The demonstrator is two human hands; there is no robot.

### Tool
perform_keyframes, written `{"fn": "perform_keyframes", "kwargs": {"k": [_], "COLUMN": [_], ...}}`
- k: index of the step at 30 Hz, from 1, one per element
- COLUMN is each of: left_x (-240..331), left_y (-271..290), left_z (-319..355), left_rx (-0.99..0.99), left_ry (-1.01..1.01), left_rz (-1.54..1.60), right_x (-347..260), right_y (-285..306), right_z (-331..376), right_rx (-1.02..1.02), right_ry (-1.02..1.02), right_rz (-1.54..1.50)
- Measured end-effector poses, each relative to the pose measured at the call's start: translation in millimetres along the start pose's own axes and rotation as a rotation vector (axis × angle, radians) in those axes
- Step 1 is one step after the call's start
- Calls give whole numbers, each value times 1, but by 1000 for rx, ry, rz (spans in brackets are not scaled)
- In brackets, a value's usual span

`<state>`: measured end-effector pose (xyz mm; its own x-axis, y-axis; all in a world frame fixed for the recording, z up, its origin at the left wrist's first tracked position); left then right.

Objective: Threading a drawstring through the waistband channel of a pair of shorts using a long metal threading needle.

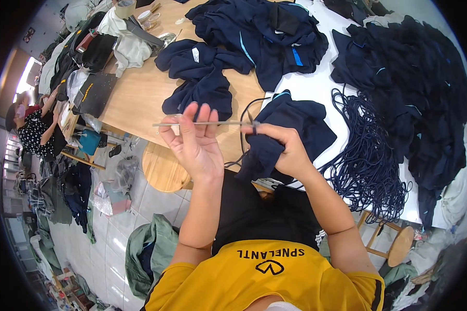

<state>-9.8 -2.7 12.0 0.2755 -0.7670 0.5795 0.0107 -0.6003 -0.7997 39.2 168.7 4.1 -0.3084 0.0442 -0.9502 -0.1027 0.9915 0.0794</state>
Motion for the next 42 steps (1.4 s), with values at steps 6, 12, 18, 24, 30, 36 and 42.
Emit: {"fn": "perform_keyframes", "kwargs": {"k": [6, 12, 18, 24, 30, 36, 42], "left_x": [19, -39, 79, 20, 8, 68, 66], "left_y": [-7, -1, 82, 28, -63, 25, 106], "left_z": [1, 39, -57, 13, 90, 45, 27], "left_rx": [-64, -577, 65, -261, -797, -318, -146], "left_ry": [-263, -304, -250, 155, -333, -167, 85], "left_rz": [-251, -1299, -1220, -875, -1315, -1412, -1098], "right_x": [-4, -55, 21, 30, 44, -136, -203], "right_y": [35, 15, 117, 15, 45, 344, 472], "right_z": [14, 3, 50, 21, -42, -48, 80], "right_rx": [273, 241, 302, -541, -417, 913, 1118], "right_ry": [105, 326, -34, -271, 56, 218, 89], "right_rz": [215, 407, 1624, 145, 478, 470, 446]}}
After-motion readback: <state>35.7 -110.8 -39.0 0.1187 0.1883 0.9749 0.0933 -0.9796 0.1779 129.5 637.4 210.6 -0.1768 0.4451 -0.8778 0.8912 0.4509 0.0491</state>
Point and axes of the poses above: each hand's wrist, its own z-axis away from the middle knuckle, its own y-axis out of the back of the hand, x = y × z, the point moved 6 cm from there along -z, towards the middle knuckle, and after that the axes turned 2 degrees about y, right-handed, at the moved point
